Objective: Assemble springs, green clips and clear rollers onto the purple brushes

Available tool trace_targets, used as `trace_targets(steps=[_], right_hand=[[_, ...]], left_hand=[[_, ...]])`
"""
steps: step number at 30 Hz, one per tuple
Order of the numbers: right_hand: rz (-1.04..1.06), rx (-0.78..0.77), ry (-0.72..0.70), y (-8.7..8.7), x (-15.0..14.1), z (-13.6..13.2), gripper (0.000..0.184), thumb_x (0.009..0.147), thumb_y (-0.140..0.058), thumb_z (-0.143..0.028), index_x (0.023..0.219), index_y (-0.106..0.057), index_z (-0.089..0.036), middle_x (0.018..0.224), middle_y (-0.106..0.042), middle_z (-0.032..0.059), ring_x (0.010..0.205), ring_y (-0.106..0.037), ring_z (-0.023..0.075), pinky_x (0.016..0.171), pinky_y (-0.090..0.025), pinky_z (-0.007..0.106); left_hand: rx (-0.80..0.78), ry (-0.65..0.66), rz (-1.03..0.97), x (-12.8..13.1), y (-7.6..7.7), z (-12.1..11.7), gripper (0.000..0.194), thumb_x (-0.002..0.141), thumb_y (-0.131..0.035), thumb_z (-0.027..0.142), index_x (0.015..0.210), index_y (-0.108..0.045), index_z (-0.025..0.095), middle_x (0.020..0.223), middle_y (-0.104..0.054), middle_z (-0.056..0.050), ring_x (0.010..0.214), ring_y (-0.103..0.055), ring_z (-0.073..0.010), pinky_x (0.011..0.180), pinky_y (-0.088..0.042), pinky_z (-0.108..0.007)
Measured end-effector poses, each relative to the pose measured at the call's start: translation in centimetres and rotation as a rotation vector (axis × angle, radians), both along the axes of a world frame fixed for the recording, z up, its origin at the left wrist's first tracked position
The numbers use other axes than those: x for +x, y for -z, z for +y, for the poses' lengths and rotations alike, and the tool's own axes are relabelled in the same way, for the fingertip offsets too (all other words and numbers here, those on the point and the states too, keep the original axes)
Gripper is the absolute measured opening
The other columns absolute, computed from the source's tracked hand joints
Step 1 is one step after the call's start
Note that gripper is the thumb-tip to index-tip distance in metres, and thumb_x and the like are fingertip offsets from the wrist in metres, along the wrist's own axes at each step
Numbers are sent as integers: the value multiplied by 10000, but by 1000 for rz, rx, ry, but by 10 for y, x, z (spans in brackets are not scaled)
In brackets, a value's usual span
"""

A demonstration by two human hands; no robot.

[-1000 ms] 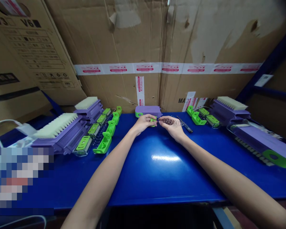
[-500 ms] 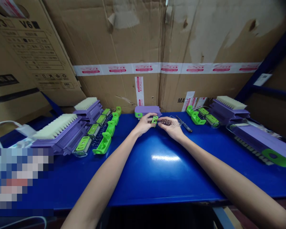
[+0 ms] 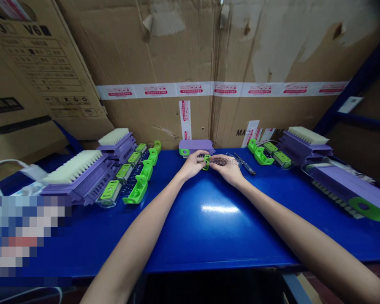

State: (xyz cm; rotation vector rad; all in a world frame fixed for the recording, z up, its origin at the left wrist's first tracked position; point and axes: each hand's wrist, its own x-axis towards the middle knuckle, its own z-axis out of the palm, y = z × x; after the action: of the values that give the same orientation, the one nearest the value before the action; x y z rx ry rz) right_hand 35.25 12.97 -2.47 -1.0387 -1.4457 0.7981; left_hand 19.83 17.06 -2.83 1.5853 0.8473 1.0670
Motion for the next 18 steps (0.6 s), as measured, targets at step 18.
trace_targets(steps=[18], right_hand=[[-184,68,17,8,1,6,186,648,-730,-279,809,-720,-186,785,-742,42,710,-692,192,676,-539,291]], left_hand=[[-144,-85,-5,2,-7,-2,416,602,-615,-51,990,-589,98,701,-695,-38,661,-642,-137,653,-480,-241]])
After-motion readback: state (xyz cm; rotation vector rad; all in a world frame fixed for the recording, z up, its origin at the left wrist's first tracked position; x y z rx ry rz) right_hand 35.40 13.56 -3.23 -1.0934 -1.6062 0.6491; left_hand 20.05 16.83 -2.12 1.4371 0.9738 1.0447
